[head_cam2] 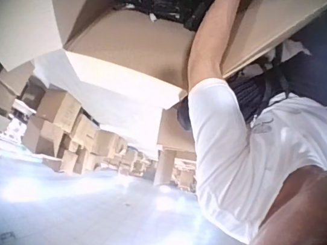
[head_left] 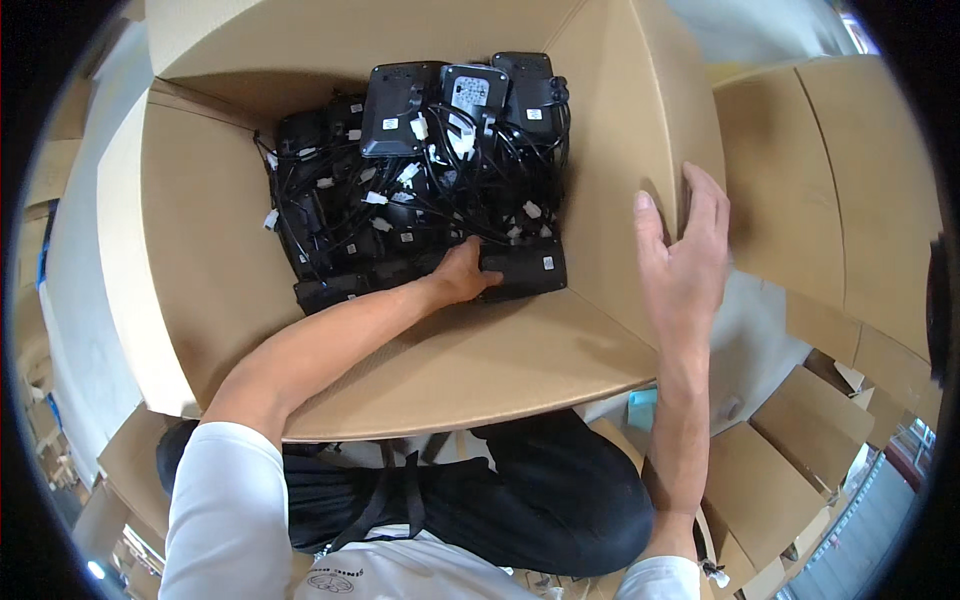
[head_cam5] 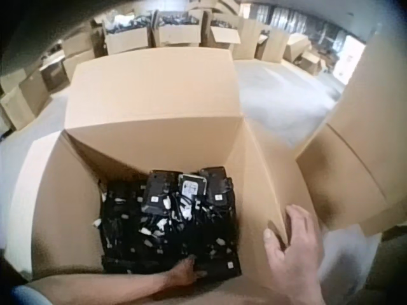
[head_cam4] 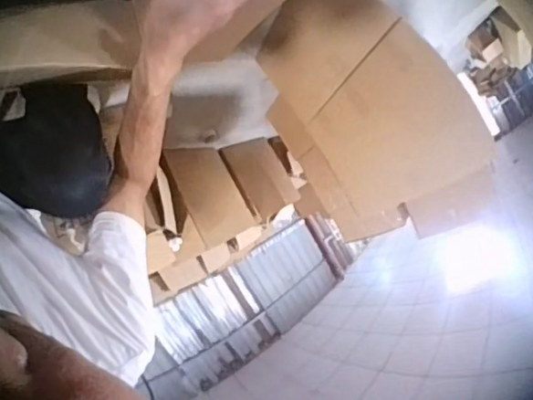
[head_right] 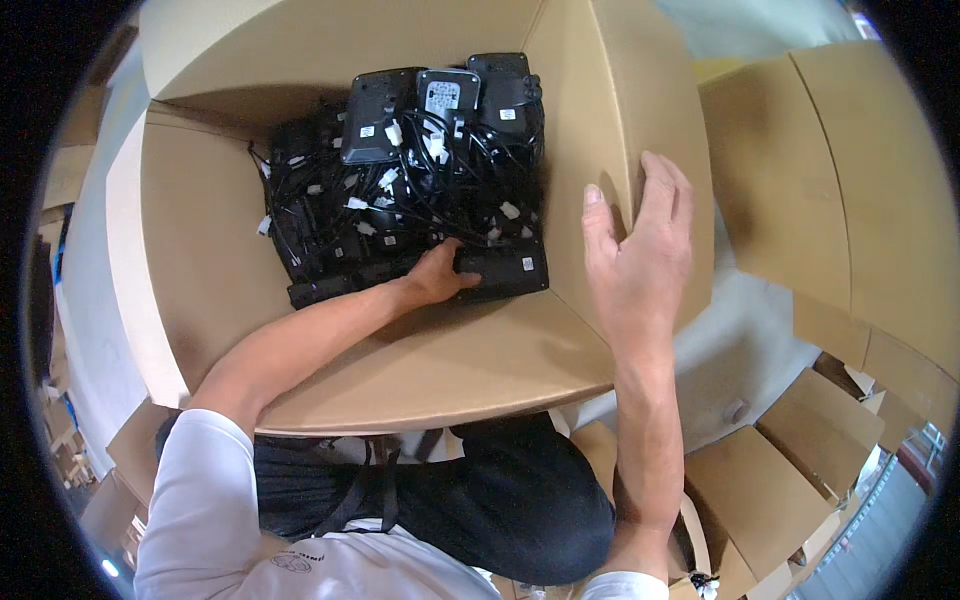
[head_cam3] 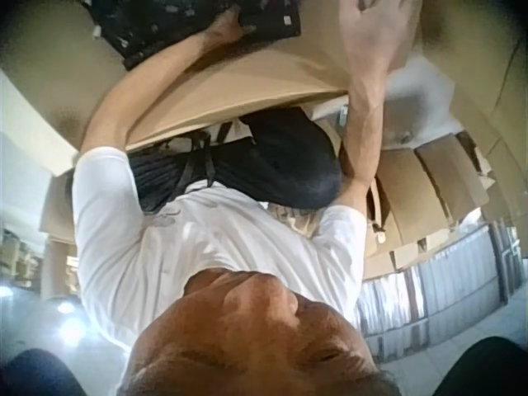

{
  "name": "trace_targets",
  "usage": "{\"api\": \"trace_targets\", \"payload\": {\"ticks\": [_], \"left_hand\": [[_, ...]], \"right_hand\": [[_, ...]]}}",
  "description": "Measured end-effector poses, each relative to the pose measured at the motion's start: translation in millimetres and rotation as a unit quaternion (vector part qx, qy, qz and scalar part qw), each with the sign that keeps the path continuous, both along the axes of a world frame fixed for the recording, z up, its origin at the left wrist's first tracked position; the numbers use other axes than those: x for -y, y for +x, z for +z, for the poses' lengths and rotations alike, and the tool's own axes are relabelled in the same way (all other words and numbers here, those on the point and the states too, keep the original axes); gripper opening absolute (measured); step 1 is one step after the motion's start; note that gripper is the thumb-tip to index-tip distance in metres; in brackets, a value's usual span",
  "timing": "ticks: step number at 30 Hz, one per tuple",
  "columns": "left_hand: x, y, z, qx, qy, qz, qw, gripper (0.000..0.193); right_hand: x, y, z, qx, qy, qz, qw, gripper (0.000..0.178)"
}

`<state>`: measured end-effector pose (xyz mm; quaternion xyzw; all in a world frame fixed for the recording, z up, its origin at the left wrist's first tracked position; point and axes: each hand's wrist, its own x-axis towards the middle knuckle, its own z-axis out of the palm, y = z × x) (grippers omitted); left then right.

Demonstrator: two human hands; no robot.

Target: The person takes electronic display units with attached cables from a large cardboard box and packs them into another cardboard box by hand.

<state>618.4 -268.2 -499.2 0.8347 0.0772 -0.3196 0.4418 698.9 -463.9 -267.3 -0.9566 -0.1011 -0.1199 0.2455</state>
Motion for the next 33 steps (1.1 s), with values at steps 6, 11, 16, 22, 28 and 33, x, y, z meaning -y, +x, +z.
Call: {"api": "trace_targets", "payload": {"ticks": [6,11,16,22,28,33], "left_hand": [[20.3,8.0,46.4,0.031,0.174,-0.197,0.964,0.068],[18.7,-4.8,27.1,0.13,0.22,-0.223,0.941,0.067],[26.9,-6.9,22.1,0.205,0.26,-0.244,0.911,0.068],[16.4,-4.5,20.9,0.22,0.269,-0.261,0.901,0.066],[19.9,-8.1,18.5,0.219,0.267,-0.27,0.899,0.066],[22.4,-6.7,16.3,0.216,0.262,-0.282,0.897,0.066]], "right_hand": [[6.4,-2.0,1.1,0.011,-0.016,0.009,1.0,0.048],[-0.3,-0.7,4.4,-0.014,-0.012,-0.002,1.0,0.048],[4.2,1.1,2.8,0.0,-0.054,0.003,0.999,0.052],[-3.1,-2.6,5.3,0.006,-0.062,0.008,0.998,0.054],[-4.6,-2.1,2.1,0.023,-0.108,0.016,0.994,0.06],[2.0,-3.2,-1.3,0.021,-0.137,0.001,0.99,0.06]]}}
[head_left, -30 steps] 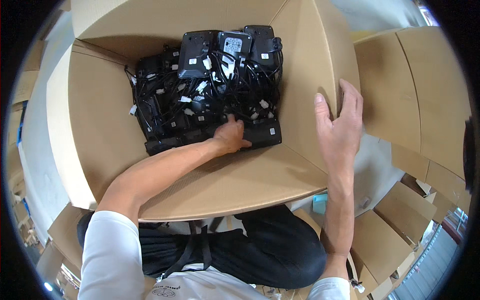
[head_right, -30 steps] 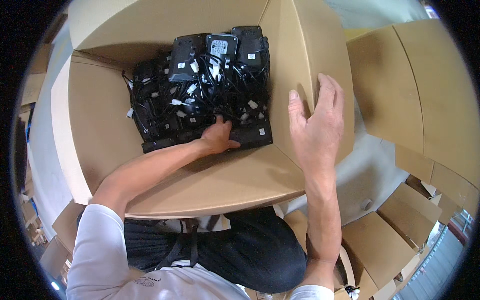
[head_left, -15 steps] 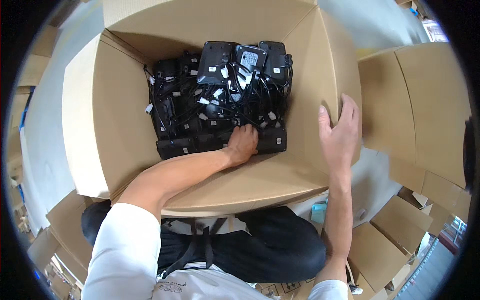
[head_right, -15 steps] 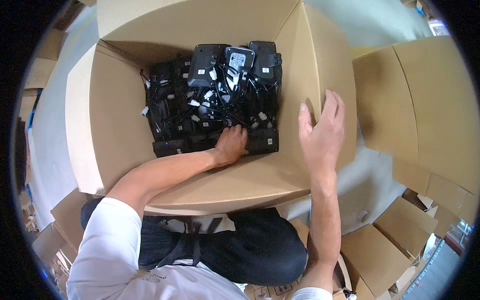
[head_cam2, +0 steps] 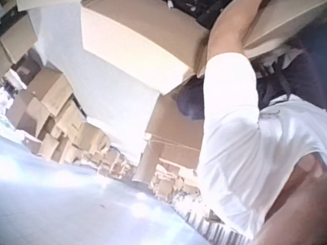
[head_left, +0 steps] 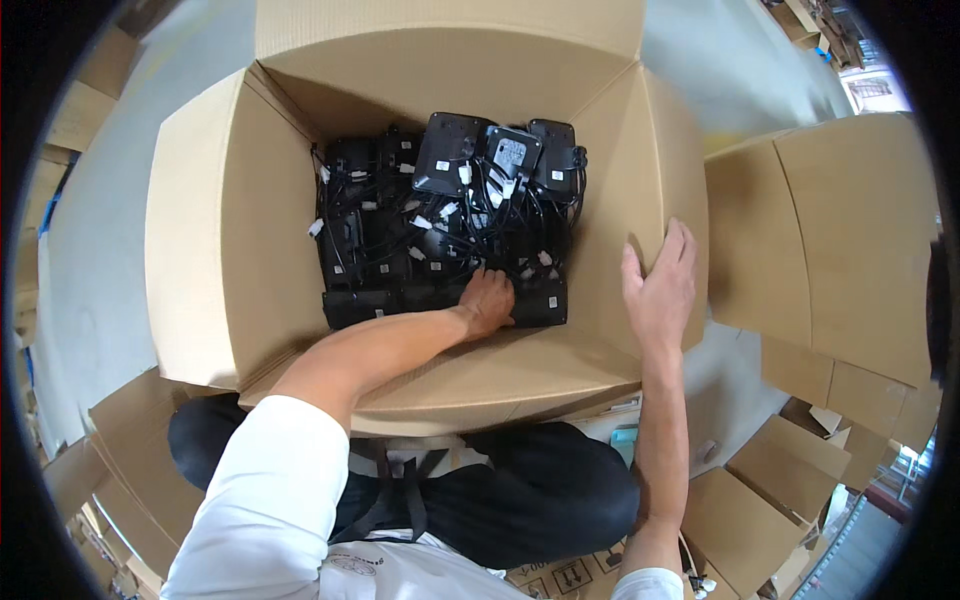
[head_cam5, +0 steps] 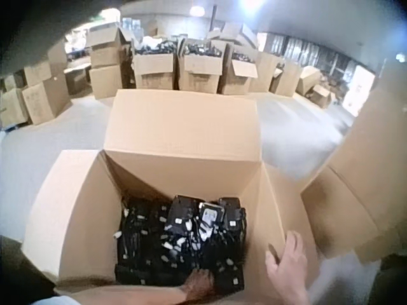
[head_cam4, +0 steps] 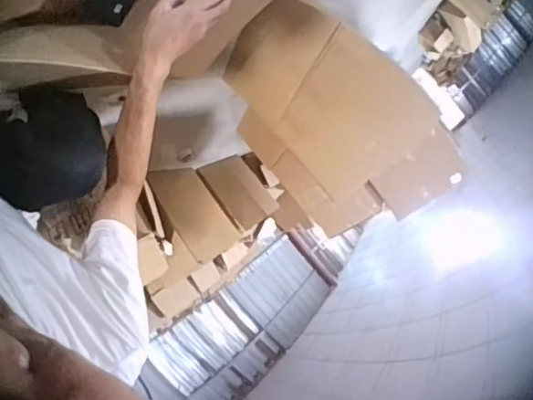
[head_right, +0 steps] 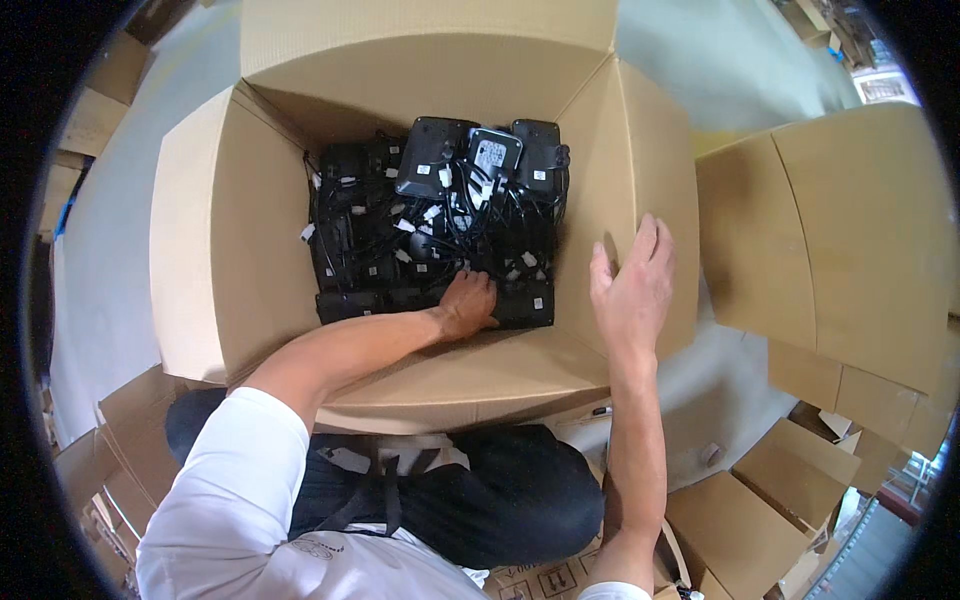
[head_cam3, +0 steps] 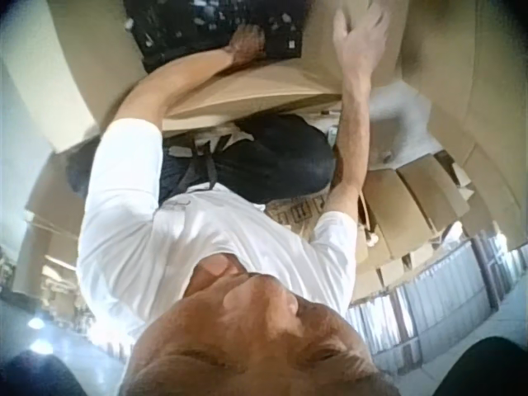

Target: The person takes electronic display units with attached cables from a large cardboard box and packs them into another cardboard box by hand.

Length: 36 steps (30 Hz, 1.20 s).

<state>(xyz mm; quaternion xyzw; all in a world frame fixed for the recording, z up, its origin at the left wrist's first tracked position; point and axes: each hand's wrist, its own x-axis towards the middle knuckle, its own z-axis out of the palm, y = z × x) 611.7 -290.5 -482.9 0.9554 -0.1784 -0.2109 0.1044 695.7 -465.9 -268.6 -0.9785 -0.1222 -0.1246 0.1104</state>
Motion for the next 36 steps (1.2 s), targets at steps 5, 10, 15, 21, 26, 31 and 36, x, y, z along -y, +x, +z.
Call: {"api": "trace_targets", "payload": {"ticks": [5,10,15,21,26,31,36], "left_hand": [[-42.1,46.5,-13.2,-0.245,-0.122,0.056,0.96,0.067],[-23.7,39.1,-12.1,-0.235,-0.091,0.069,0.965,0.071],[-7.7,0.3,-9.3,-0.157,-0.151,0.243,0.945,0.067],[-12.9,-7.0,-11.3,-0.096,-0.197,0.267,0.938,0.062],[-8.3,-11.4,-12.8,-0.035,-0.153,0.235,0.959,0.056],[-13.5,-16.3,-13.5,-0.057,-0.144,0.17,0.973,0.059],[-20.6,-10.3,6.2,0.018,-0.084,0.128,0.988,0.06]], "right_hand": [[-6.1,0.1,9.5,-0.045,0.05,0.01,0.998,0.058],[-1.1,2.7,1.4,-0.01,0.06,0.013,0.998,0.053],[-5.3,3.8,5.8,-0.02,0.083,0.012,0.996,0.053],[-3.8,3.7,5.9,-0.019,0.076,0.012,0.997,0.054],[-3.7,5.7,3.4,-0.026,0.07,0.005,0.997,0.054],[-6.7,4.7,12.4,-0.045,0.091,0.01,0.995,0.056],[-1.4,5.5,-0.5,-0.003,0.027,0.025,0.999,0.061]]}}
